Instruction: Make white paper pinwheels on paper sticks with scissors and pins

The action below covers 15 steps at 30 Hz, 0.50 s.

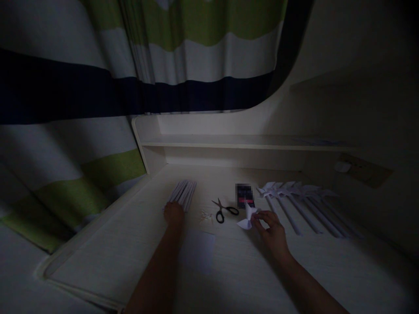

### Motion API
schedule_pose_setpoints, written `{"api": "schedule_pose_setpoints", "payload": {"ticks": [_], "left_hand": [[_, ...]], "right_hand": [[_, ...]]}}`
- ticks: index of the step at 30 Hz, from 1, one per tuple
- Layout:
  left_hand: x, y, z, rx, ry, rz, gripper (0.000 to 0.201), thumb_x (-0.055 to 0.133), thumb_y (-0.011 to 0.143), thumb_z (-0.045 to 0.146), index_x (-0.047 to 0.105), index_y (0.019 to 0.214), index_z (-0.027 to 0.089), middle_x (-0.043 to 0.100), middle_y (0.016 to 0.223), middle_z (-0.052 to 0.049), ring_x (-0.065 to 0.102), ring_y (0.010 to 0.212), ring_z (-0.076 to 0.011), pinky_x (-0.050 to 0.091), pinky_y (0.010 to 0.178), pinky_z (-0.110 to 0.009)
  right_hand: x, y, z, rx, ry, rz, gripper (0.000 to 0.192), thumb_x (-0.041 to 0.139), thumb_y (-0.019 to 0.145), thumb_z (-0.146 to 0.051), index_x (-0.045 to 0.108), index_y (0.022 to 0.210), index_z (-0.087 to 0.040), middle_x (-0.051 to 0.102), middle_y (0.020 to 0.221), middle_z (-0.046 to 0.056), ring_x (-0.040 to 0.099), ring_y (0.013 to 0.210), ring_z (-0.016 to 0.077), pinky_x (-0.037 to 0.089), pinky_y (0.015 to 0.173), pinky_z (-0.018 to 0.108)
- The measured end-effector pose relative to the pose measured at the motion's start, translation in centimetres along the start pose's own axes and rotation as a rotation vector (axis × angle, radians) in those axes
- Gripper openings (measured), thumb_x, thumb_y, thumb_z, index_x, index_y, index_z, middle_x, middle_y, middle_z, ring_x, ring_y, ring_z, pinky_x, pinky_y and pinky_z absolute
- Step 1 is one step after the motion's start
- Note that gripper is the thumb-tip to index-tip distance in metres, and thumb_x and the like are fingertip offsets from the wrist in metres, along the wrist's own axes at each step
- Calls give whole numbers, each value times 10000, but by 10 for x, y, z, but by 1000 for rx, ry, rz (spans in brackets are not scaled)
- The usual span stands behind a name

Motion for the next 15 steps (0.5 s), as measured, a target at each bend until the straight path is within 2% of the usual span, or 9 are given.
{"api": "schedule_pose_setpoints", "payload": {"ticks": [4,7,10,15], "left_hand": [[-6,1,-1,-35,-16,102,308,311,809,203,566,924,73,534,972,-196,507,918,-255,372,748,-320],[-10,2,3,-21,-53,135,332,275,833,219,540,965,68,531,988,-190,511,923,-239,363,763,-310],[-9,-1,13,31,-110,113,343,259,847,262,520,988,90,560,966,-158,541,882,-211,374,731,-287],[5,-10,33,110,-193,0,320,307,828,337,537,919,135,624,819,-107,585,738,-200,381,630,-278]], "right_hand": [[1,-1,1,24,13,-7,159,533,741,-335,614,735,-198,566,830,64,508,834,209,416,750,365],[0,-1,-1,26,15,4,153,538,741,-327,612,739,-193,562,829,64,511,828,206,412,761,368],[-2,0,-4,20,15,8,156,542,738,-325,613,733,-187,562,820,65,513,825,208,409,765,370],[-2,1,-4,14,24,7,154,536,744,-320,610,728,-186,561,813,66,512,829,207,410,763,365]]}}
Point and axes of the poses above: each hand's wrist, its own y-axis towards the middle knuckle, its own x-axis out of the palm, z = x × y, the point moved 6 cm from there along y, towards the middle knuckle
